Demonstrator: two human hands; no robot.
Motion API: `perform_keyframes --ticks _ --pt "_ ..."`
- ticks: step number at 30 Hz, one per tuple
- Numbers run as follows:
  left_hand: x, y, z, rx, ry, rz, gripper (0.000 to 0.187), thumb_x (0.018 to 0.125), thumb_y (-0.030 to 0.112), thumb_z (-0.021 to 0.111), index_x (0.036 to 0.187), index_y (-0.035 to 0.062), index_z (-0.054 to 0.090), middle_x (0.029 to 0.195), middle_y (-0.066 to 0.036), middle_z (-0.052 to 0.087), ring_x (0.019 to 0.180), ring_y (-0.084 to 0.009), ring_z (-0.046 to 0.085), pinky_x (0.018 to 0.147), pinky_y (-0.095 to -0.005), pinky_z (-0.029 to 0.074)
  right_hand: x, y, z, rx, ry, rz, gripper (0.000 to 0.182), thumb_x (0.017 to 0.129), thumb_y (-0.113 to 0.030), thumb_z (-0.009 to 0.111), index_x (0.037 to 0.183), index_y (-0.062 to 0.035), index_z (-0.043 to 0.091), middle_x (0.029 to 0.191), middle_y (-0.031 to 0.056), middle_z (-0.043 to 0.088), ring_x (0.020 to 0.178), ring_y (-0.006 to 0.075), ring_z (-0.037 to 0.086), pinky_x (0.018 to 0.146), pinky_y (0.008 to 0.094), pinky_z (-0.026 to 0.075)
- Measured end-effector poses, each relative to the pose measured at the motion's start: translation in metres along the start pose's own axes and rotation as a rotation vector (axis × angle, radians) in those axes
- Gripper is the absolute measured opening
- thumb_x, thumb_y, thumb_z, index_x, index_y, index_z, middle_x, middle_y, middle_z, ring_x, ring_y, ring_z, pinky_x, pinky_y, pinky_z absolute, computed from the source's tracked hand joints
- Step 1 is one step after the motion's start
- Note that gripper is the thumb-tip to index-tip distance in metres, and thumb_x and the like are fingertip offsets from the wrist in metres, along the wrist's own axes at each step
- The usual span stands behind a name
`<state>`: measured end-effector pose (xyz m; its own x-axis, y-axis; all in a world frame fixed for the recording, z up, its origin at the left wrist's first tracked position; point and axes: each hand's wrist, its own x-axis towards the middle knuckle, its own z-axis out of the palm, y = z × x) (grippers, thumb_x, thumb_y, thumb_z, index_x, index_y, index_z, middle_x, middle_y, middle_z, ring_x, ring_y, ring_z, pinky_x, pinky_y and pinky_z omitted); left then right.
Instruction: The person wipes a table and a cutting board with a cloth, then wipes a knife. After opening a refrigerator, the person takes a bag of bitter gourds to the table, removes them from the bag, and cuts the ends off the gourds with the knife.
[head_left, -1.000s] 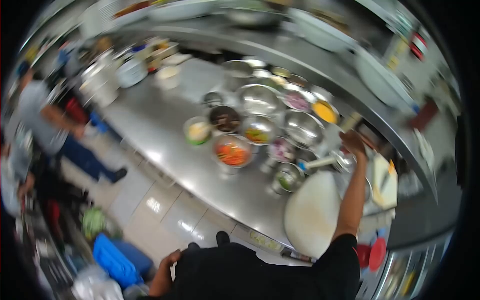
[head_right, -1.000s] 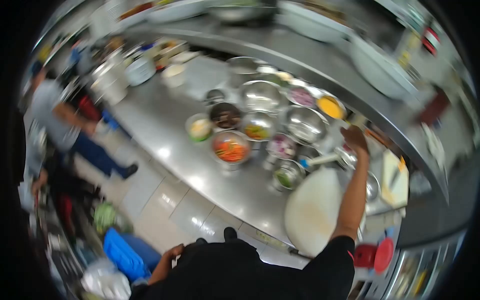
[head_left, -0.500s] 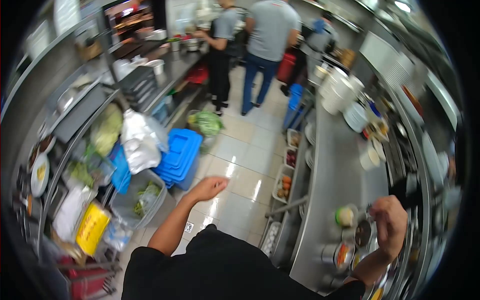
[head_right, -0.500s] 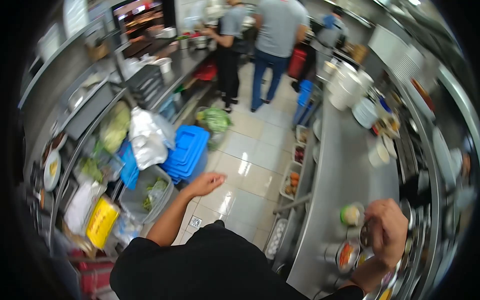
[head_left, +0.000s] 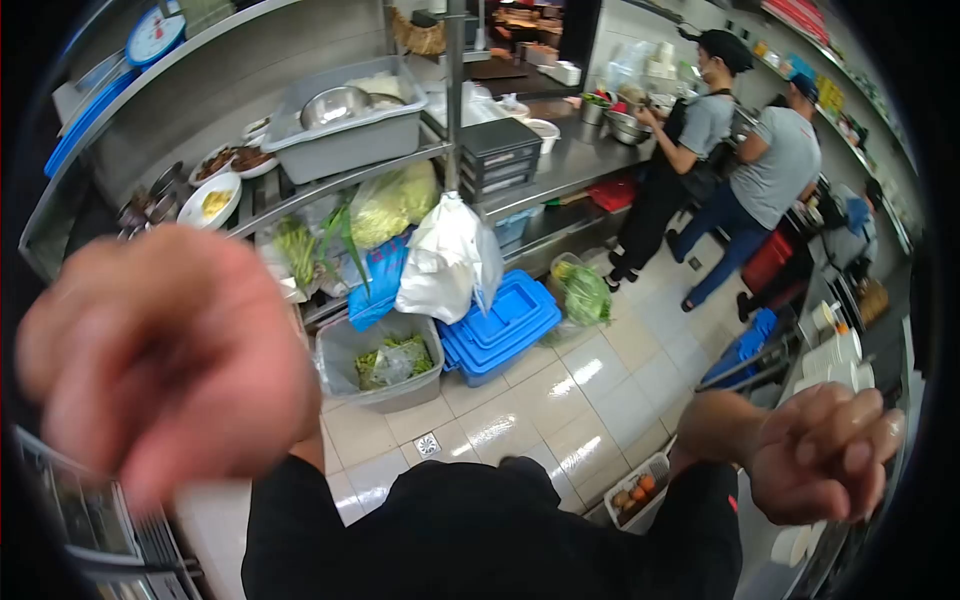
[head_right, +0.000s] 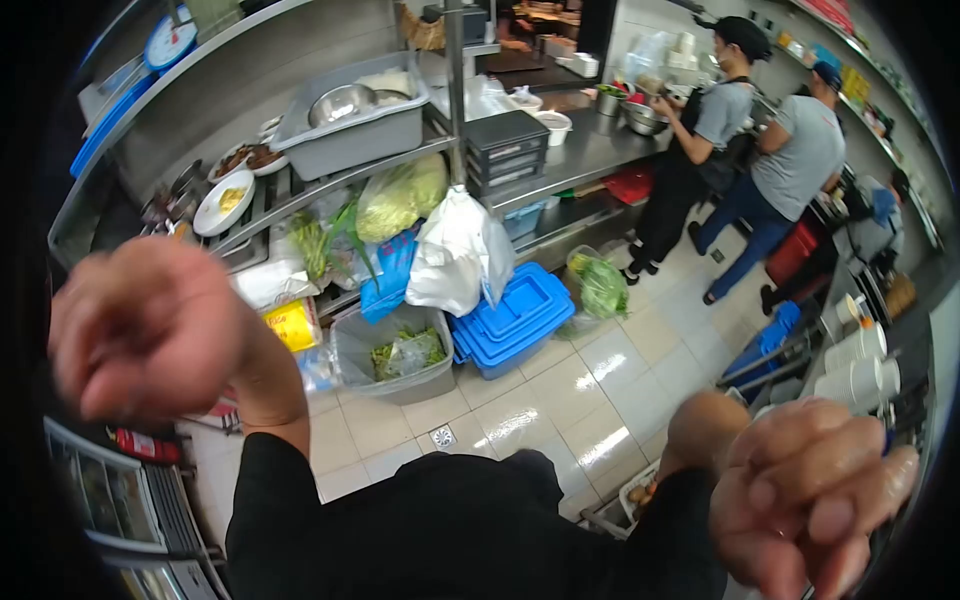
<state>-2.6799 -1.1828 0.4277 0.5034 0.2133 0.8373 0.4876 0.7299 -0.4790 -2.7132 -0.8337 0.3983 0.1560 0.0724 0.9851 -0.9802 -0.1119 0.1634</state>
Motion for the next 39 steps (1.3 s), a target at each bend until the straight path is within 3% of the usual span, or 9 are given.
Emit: perform_keyframes --ticks 1,2,3,5,7,17,31,32,39 --pt "0.019 0.008 -0.019 -0.303 0.165 -0.019 0.036 0.100 0.033 0.036 0.083 0.0053 0.053 0.069 -0.004 0.050 0.051 -0.0091 0.044 0.037 -0.0150 0.029 0.001 0.020 -0.003 0.288 -0.045 0.008 0.036 0.096 -0.033 0.054 0.110 -0.0003 0.056 0.094 0.0104 0.042 0.068 0.0123 0.037 0.044 0.0204 0.027" --pt "0.039 0.016 -0.027 -0.605 0.336 -0.030 0.038 0.097 0.033 0.039 0.075 0.0056 0.055 0.061 -0.002 0.050 0.044 -0.0064 0.042 0.034 -0.0121 0.027 0.003 0.034 -0.007 0.233 0.018 -0.051 0.033 0.094 -0.034 0.056 0.105 -0.0032 0.058 0.092 0.0070 0.044 0.067 0.0112 0.037 0.044 0.0197 0.027" --pt "0.059 0.020 -0.018 -0.037 0.030 0.211 0.038 0.091 0.031 0.041 0.065 0.0061 0.054 0.055 -0.001 0.047 0.042 -0.0031 0.038 0.033 -0.0102 0.026 0.005 0.046 -0.012 0.169 0.088 -0.111 0.029 0.092 -0.035 0.058 0.100 -0.0061 0.059 0.090 0.0036 0.046 0.066 0.0101 0.038 0.043 0.0189 0.027" --pt "0.068 0.038 0.022 -0.281 0.229 0.243 0.042 0.088 0.034 0.041 0.059 0.0058 0.048 0.051 0.001 0.042 0.041 -0.0032 0.036 0.033 -0.0111 0.025 0.019 0.058 0.014 0.275 0.192 -0.066 0.023 0.090 -0.031 0.059 0.093 -0.0087 0.060 0.084 -0.0004 0.048 0.064 0.0072 0.039 0.043 0.0175 0.027" --pt "0.067 0.046 0.048 -0.273 0.208 0.211 0.040 0.089 0.034 0.041 0.061 0.0058 0.049 0.052 0.001 0.043 0.042 -0.0032 0.037 0.033 -0.0114 0.025 0.029 0.073 0.015 0.363 0.281 -0.039 0.016 0.087 -0.027 0.060 0.085 -0.0116 0.061 0.077 -0.0048 0.050 0.060 0.0038 0.040 0.042 0.0159 0.027" --pt "0.066 0.082 0.096 -0.196 0.003 0.071 0.033 0.092 0.032 0.042 0.074 0.0056 0.052 0.057 0.001 0.047 0.045 -0.0032 0.041 0.034 -0.0128 0.029 0.033 0.118 -0.084 0.281 0.142 -0.179 0.011 0.083 -0.023 0.060 0.077 -0.0142 0.061 0.069 -0.0087 0.050 0.056 -0.0002 0.040 0.041 0.0139 0.026" --pt "0.042 0.086 0.107 -0.265 -0.088 -0.118 0.028 0.095 0.030 0.043 0.092 0.0054 0.055 0.063 0.001 0.053 0.051 -0.0032 0.047 0.036 -0.0148 0.034 0.044 0.080 -0.112 -0.122 0.198 -0.261 0.017 0.081 -0.021 0.061 0.065 -0.0165 0.059 0.059 -0.0091 0.047 0.048 -0.0027 0.038 0.039 0.0118 0.024" --pt "0.040 0.085 0.108 -0.273 -0.085 -0.126 0.027 0.096 0.030 0.043 0.093 0.0054 0.056 0.064 0.001 0.053 0.051 -0.0032 0.047 0.036 -0.0149 0.035 0.044 0.073 -0.120 -0.067 0.089 -0.236 0.008 0.083 -0.019 0.060 0.076 -0.0147 0.060 0.069 -0.0062 0.053 0.054 0.0004 0.042 0.041 0.0141 0.027" --pt "0.035 0.085 0.102 -0.289 -0.111 -0.151 0.027 0.098 0.029 0.044 0.102 0.0053 0.057 0.067 0.001 0.056 0.054 -0.0032 0.050 0.036 -0.0159 0.038 0.028 0.078 -0.100 -0.050 0.057 -0.176 0.010 0.089 -0.023 0.057 0.086 -0.0141 0.059 0.076 -0.0072 0.054 0.059 0.0003 0.044 0.041 0.0139 0.029"
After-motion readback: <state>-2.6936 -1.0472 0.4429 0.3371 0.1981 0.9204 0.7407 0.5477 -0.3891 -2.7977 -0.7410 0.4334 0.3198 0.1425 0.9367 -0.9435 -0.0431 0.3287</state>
